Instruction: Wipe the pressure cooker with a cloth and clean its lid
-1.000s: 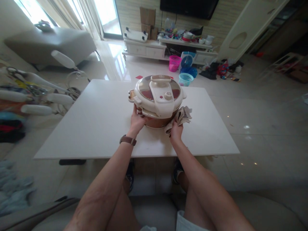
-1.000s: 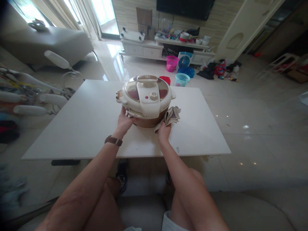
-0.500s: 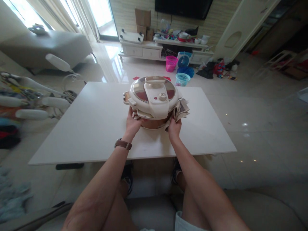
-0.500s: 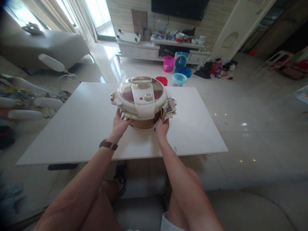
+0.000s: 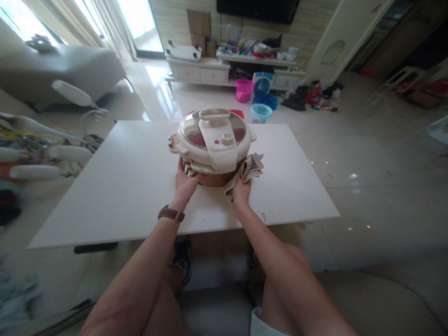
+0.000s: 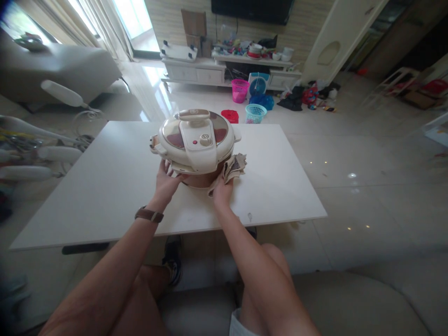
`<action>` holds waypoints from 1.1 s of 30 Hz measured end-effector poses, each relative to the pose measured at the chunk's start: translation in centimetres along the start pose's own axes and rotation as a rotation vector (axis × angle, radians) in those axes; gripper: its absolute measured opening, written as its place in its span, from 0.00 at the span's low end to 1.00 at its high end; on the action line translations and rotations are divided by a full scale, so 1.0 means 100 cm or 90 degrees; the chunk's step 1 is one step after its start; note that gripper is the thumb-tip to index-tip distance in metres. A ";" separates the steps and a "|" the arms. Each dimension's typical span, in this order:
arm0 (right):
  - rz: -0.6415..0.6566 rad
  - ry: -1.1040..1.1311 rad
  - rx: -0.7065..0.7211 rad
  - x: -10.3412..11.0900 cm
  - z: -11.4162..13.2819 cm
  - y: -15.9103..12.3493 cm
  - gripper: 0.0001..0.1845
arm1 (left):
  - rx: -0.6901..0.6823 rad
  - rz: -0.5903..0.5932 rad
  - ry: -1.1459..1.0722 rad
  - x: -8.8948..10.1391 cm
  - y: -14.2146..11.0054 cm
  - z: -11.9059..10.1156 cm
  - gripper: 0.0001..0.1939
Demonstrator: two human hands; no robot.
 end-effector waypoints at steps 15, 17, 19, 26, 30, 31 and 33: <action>-0.032 0.083 -0.003 0.005 0.032 -0.025 0.30 | 0.032 -0.003 0.025 -0.001 -0.003 -0.002 0.63; -0.028 0.074 -0.025 0.007 0.027 -0.028 0.29 | 0.036 0.000 0.034 -0.001 -0.003 -0.003 0.63; -0.010 0.075 -0.056 0.007 0.016 -0.041 0.28 | 0.034 0.003 0.051 0.001 -0.002 -0.004 0.62; 0.192 0.211 -0.281 -0.018 -0.015 -0.088 0.23 | 0.300 0.130 0.216 0.033 -0.007 0.034 0.41; 0.318 0.221 -0.381 -0.032 -0.008 -0.095 0.16 | 0.558 0.340 0.066 0.020 -0.049 0.053 0.33; 0.354 0.216 -0.410 -0.035 -0.006 -0.098 0.15 | 0.583 0.363 0.011 0.015 -0.056 0.051 0.30; 0.418 0.197 -0.450 -0.040 -0.002 -0.106 0.14 | 0.592 0.362 -0.061 0.009 -0.060 0.045 0.23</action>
Point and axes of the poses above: each hand's wrist, its own y-axis towards the middle knuckle, its own x-axis out of the back of the hand, z = x × y, the point moved 8 cm from there along y, towards the middle knuckle, and after that the axes turned 3 degrees about -x, right-handed, at the moved point
